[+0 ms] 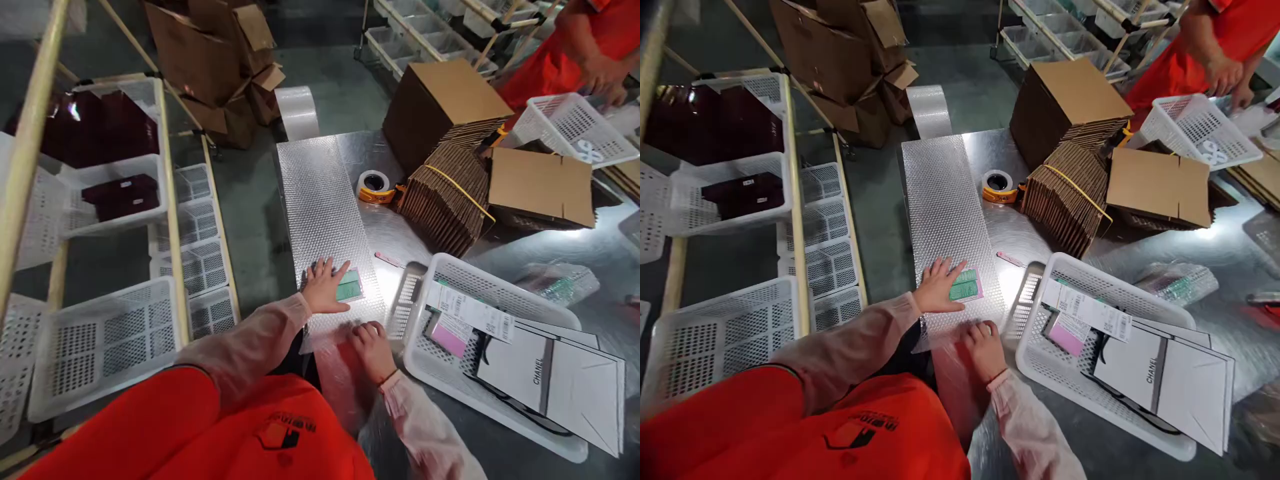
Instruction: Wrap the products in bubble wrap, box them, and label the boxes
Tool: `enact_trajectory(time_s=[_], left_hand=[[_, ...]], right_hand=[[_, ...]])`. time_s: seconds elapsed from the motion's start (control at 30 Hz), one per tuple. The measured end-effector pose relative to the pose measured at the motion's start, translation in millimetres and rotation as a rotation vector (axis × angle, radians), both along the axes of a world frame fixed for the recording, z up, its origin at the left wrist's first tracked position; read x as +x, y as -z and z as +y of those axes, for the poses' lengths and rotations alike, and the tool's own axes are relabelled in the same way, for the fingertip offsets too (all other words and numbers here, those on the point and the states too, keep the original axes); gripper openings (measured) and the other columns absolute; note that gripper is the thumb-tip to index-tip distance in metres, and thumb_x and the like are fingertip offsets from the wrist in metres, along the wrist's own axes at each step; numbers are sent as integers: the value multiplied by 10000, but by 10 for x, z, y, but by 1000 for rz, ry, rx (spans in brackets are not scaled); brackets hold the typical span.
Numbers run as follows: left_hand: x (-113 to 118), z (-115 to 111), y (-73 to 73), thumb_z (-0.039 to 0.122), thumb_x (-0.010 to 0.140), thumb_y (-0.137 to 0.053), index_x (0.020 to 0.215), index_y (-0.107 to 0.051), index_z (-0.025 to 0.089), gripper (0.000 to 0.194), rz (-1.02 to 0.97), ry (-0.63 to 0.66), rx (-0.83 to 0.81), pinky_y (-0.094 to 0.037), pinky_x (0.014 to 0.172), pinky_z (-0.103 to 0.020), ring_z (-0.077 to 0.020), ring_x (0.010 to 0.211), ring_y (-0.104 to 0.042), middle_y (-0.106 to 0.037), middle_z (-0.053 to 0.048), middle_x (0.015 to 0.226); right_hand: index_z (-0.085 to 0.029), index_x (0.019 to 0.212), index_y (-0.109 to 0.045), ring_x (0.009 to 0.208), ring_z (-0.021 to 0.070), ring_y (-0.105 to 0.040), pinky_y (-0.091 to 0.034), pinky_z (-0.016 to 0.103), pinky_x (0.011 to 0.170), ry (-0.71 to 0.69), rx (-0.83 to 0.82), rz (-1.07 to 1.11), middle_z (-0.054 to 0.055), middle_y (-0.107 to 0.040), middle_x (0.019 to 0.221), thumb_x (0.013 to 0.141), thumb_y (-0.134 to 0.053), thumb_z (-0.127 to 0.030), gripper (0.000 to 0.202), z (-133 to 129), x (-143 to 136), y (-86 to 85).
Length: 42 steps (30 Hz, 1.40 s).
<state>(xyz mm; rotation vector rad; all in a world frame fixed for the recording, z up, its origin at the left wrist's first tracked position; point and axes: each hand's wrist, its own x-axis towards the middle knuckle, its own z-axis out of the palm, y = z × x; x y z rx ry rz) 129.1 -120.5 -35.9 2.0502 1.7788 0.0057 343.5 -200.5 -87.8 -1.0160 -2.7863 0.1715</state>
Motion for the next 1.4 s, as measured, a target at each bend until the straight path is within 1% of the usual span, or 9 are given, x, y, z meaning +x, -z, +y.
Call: enact_trajectory(time_s=[0.1, 0.2, 0.43, 0.63, 0.73, 0.83, 0.97, 1.1, 1.4], left_hand=[[-208, -35, -291, 558, 812, -618, 1270, -587, 181, 594, -95, 36, 15, -403, 999, -458, -325, 1141, -536, -611, -144, 1200], [-300, -126, -392, 598, 791, -639, 1043, -691, 186, 486, -104, 146, -1, -459, 927, -407, -276, 985, -589, -668, -92, 986], [-208, 39, -41, 264, 924, -533, 986, -668, 188, 167, -71, -29, -1, -462, 941, -392, -249, 1054, -607, -681, -81, 1079], [-174, 58, 44, 264, 927, -527, 1129, -622, 176, 240, -45, -100, 56, -404, 1022, -437, -277, 1083, -619, -714, -103, 1035], [-28, -84, 156, 363, 885, -591, 1366, -460, 133, 548, -52, -36, 185, -266, 1142, -508, -334, 1358, -419, -540, -187, 1393], [133, -189, 346, 431, 788, -696, 1462, -316, 68, 855, -5, -41, 116, -204, 1147, -605, -419, 1413, -316, -408, -272, 1482], [210, -196, 484, 348, 805, -691, 1439, -353, 13, 793, 35, -100, 66, -211, 1167, -578, -414, 1379, -369, -453, -292, 1430], [182, -166, 464, 283, 886, -578, 1362, -444, -42, 591, 13, -96, 53, -221, 1179, -523, -388, 1364, -388, -472, -298, 1401], [124, -118, 401, 402, 730, -788, 1347, -441, 29, 799, -4, -109, 64, -237, 1154, -554, -389, 1299, -435, -516, -262, 1346]], right_hand=[[-208, 1000, -665, 908, 221, -531, -364, 400, 858, -30, -2, -94, 69, -668, 974, 977, -473, -218, 193, 405, -216, -373], [-198, 956, -669, 913, 236, -540, -376, 401, 828, -79, -25, -156, 83, -660, 916, 980, -465, -238, 210, 861, -432, -613], [-129, 1019, -687, 1112, 246, -559, -411, 388, 895, -180, -254, -164, 123, -648, 1201, 947, -535, -185, 178, 1527, -732, -545], [-116, 863, -712, 889, 129, -628, -437, 240, 820, -198, -524, -77, 48, -721, 902, 883, -568, -109, 145, 1753, -791, -329], [-123, 815, -713, 797, 106, -635, -440, 215, 750, -174, -575, -58, 24, -722, 820, 864, -571, -98, 153, 1852, -815, -258], [-128, 831, -710, 705, 109, -644, -449, 214, 676, -116, -595, -67, 11, -724, 761, 841, -600, -100, 114, 1894, -824, -241], [-183, 1055, -697, 948, 186, -673, -480, 328, 872, -126, -465, -19, 59, -746, 1017, 861, -609, -149, 215, 1771, -718, -363], [-190, 1296, -590, 1281, 291, -502, -313, 507, 1098, -252, -195, -8, 118, -623, 1323, 895, -612, -366, 439, 1530, -499, -450], [-108, 1269, -606, 1127, 280, -591, -443, 421, 985, -373, -244, -132, 179, -639, 1261, 802, -673, -360, 534, 1632, -465, -159]])
